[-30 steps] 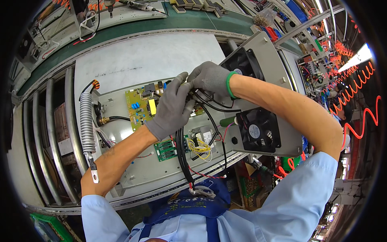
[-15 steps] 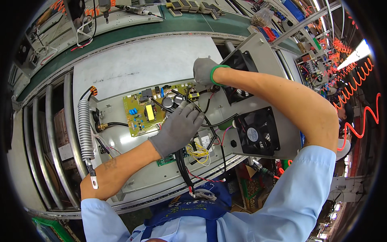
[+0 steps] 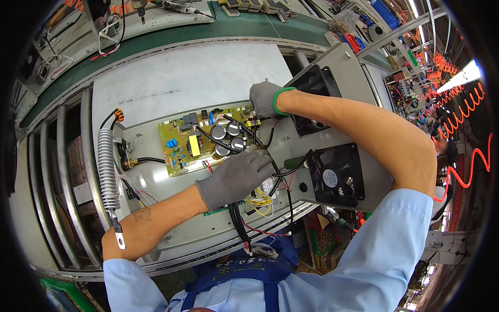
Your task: Assemble electronic components into a metal enclosure including circuit boards, wiring, and fans.
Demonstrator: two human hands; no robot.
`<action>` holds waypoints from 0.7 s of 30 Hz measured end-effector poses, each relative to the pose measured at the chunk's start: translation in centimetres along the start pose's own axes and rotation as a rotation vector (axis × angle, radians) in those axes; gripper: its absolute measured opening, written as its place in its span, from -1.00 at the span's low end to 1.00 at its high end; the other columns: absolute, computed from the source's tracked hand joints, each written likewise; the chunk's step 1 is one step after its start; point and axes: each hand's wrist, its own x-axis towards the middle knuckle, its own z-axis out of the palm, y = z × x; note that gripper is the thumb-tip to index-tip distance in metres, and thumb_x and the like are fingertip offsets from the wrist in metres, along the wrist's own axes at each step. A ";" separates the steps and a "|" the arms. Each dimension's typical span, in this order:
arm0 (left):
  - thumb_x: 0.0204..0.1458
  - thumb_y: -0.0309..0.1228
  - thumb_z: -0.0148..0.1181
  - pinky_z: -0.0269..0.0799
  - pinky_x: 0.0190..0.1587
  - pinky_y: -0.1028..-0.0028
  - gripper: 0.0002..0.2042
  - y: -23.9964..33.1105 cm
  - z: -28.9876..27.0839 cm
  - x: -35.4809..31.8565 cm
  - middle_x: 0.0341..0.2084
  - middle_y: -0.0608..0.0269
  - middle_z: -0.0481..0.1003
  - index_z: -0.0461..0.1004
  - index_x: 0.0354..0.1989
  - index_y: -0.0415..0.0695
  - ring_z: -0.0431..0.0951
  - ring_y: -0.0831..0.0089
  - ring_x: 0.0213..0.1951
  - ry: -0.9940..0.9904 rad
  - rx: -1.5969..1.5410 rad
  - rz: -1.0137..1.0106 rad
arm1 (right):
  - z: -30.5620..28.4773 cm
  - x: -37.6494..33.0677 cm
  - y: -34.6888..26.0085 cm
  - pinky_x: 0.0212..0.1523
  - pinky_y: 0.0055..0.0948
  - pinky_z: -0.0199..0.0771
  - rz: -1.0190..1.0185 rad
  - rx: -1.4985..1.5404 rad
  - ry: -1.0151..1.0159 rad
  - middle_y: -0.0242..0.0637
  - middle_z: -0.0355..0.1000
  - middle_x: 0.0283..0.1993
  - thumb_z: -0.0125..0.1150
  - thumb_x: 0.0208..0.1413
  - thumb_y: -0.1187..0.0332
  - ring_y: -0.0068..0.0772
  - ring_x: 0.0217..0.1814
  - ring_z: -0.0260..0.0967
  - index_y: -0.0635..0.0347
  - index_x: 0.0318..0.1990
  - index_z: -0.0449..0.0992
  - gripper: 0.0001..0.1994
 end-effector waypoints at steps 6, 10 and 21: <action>-0.01 -0.45 0.13 0.42 0.19 0.25 -0.75 -0.2 0.3 -0.1 -0.10 0.12 0.48 0.45 -0.12 -0.16 0.50 0.18 0.03 0.018 0.050 0.008 | -0.3 -1.1 -0.5 -0.13 -0.12 0.59 -0.153 -0.110 0.097 0.04 0.59 -0.33 0.33 -0.08 0.27 0.08 -0.22 0.59 0.30 -0.32 0.68 -0.74; 0.00 -0.44 0.13 0.41 0.20 0.25 -0.73 -0.1 0.2 -0.1 -0.08 0.12 0.47 0.45 -0.09 -0.17 0.49 0.19 0.05 -0.017 0.057 0.000 | 0.1 -0.3 0.1 -0.06 -0.14 0.57 -0.114 -0.125 0.039 0.04 0.60 -0.25 0.26 -0.02 0.28 0.07 -0.18 0.57 0.26 -0.26 0.68 -0.75; 0.02 -0.44 0.13 0.38 0.23 0.22 -0.71 0.1 0.1 -0.2 -0.06 0.12 0.47 0.44 -0.05 -0.20 0.49 0.24 0.03 -0.069 0.075 0.003 | 0.2 0.8 0.8 -0.06 -0.12 0.52 -0.157 -0.171 -0.126 0.16 0.56 -0.28 0.10 0.02 0.24 0.09 -0.23 0.54 0.35 -0.30 0.65 -0.67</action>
